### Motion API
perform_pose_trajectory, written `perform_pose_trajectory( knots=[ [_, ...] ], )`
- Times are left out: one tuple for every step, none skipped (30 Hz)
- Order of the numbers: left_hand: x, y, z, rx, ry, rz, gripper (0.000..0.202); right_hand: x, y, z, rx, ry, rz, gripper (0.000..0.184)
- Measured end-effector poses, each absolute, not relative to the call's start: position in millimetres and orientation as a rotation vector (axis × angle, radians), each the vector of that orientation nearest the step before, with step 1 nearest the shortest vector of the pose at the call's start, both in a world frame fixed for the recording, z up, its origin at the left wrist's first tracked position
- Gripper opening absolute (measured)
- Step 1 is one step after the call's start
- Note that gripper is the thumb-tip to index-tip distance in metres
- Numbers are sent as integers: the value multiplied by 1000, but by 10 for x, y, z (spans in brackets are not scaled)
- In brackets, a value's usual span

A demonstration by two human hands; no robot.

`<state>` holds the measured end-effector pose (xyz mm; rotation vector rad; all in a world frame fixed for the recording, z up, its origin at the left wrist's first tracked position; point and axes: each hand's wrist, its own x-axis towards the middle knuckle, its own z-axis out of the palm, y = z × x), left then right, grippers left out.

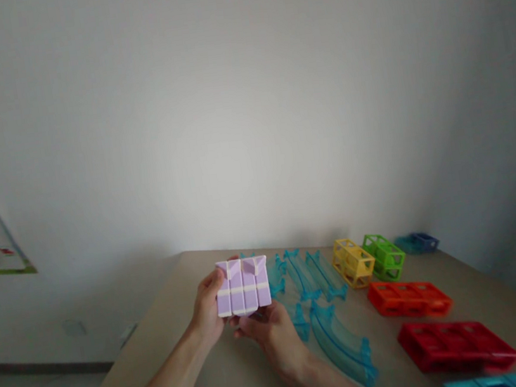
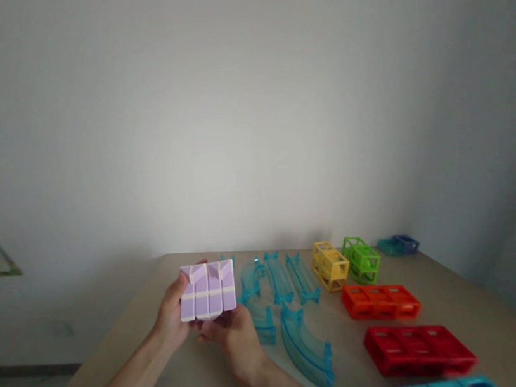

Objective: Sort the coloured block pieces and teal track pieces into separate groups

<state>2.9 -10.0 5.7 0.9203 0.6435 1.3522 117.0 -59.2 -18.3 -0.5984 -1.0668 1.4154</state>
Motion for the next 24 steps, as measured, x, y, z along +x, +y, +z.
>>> perform_pose_trajectory(
  knots=[
    [28,-97,59,916,634,1355,75,1171,-594,-174,-606,-1066,1402,26],
    [25,-93,64,907,618,1366,72,1176,-595,-165,-615,-1057,1384,28],
    [20,-88,72,897,597,1384,68,1185,-595,-157,-626,-1042,1359,30],
    [16,-82,81,888,573,1404,64,1198,-592,-152,-637,-1023,1326,32],
    [11,-78,90,885,553,1417,59,1216,-585,-148,-648,-1008,1287,33],
    [8,-74,97,889,540,1418,55,1236,-574,-148,-663,-1003,1247,34],
    [6,-73,103,901,534,1413,51,1256,-561,-150,-680,-1008,1206,34],
    [6,-75,107,917,531,1403,47,1275,-547,-154,-695,-1021,1166,35],
    [6,-78,108,932,529,1389,44,1291,-533,-159,-705,-1040,1136,35],
    [7,-83,108,943,524,1375,41,1301,-523,-163,-711,-1060,1116,36],
    [6,-89,108,946,514,1359,39,1306,-516,-165,-715,-1076,1106,36],
    [4,-94,109,937,499,1343,37,1305,-516,-165,-713,-1086,1103,36],
    [-1,-97,111,915,482,1323,36,1300,-520,-160,-707,-1090,1105,37],
    [-8,-97,116,880,463,1300,34,1291,-530,-153,-700,-1092,1110,38],
    [-17,-94,123,837,449,1275,33,1281,-544,-142,-694,-1091,1113,39],
    [-28,-88,133,790,440,1247,33,1271,-559,-131,-690,-1087,1117,40],
    [-39,-80,145,745,438,1221,34,1263,-575,-119,-690,-1082,1126,41],
    [-49,-71,158,707,441,1201,34,1258,-588,-109,-692,-1079,1137,42],
    [-59,-61,171,679,451,1185,34,1259,-598,-101,-695,-1080,1147,43],
    [-67,-54,181,664,472,1167,34,1264,-604,-95,-700,-1089,1153,43],
    [-75,-48,187,660,501,1140,33,1274,-603,-91,-709,-1104,1148,42],
    [-82,-45,188,666,527,1101,32,1289,-597,-89,-725,-1118,1131,42],
    [-91,-43,181,681,552,1049,32,1305,-587,-88,-751,-1121,1106,42],
    [-102,-43,168,702,581,983,33,1323,-573,-89,-789,-1109,1078,43]
  ],
)
